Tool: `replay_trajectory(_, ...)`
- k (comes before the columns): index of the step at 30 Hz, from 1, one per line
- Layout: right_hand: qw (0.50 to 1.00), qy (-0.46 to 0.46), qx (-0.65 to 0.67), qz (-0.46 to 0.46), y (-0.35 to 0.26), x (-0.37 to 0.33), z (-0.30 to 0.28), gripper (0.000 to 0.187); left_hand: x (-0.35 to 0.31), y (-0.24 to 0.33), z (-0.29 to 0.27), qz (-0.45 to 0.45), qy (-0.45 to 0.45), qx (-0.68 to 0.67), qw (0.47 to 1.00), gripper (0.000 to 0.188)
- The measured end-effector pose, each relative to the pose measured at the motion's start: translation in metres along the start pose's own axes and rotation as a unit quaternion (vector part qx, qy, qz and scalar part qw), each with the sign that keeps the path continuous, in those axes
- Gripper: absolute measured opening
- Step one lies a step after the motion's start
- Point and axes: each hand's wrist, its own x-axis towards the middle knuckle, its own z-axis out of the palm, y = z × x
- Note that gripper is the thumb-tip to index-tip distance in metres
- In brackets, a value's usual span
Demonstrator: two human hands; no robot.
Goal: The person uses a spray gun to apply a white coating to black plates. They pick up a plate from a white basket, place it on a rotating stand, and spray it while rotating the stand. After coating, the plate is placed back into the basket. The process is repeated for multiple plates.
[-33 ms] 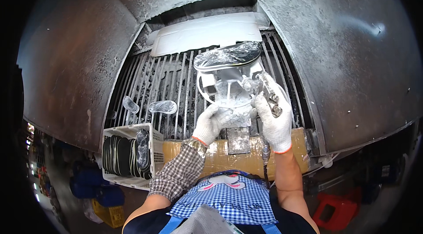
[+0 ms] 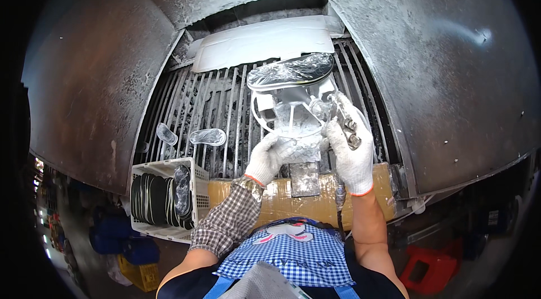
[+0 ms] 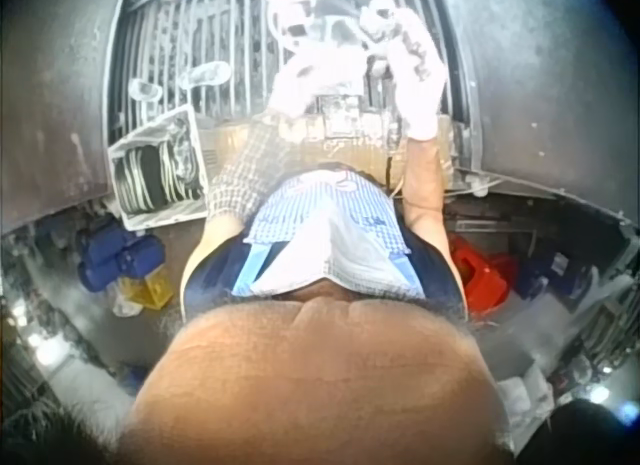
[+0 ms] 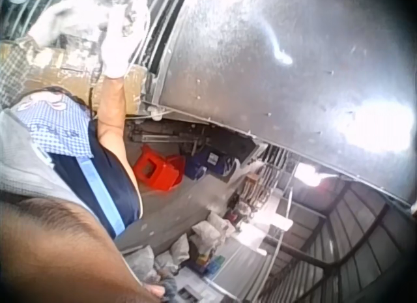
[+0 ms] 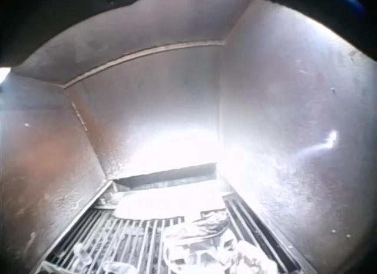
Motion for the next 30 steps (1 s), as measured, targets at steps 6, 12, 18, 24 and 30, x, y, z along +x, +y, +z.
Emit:
replay_trajectory(6,0.999,-0.002,0.042,0.01,-0.007,-0.002,-0.004,0.055,0.006,0.002,-0.021,0.02,0.018,-0.018,0.999,0.036)
replay_trajectory(12,0.998,0.016,0.057,0.009,-0.009,-0.002,-0.012,0.056,0.008,0.011,-0.031,0.037,0.051,-0.018,0.998,0.031)
replay_trajectory(18,0.997,0.041,0.059,0.012,-0.013,-0.004,-0.02,0.056,0.002,0.029,-0.022,0.036,0.078,-0.019,0.996,0.03)
replay_trajectory(24,0.998,0.04,0.05,-0.001,-0.016,-0.006,-0.032,0.056,0.01,0.039,-0.04,0.052,0.072,-0.006,0.996,0.029)
replay_trajectory(30,0.997,0.072,0.037,-0.016,-0.021,-0.006,-0.041,0.059,0.018,0.052,-0.047,0.065,0.073,0.002,0.995,0.027)
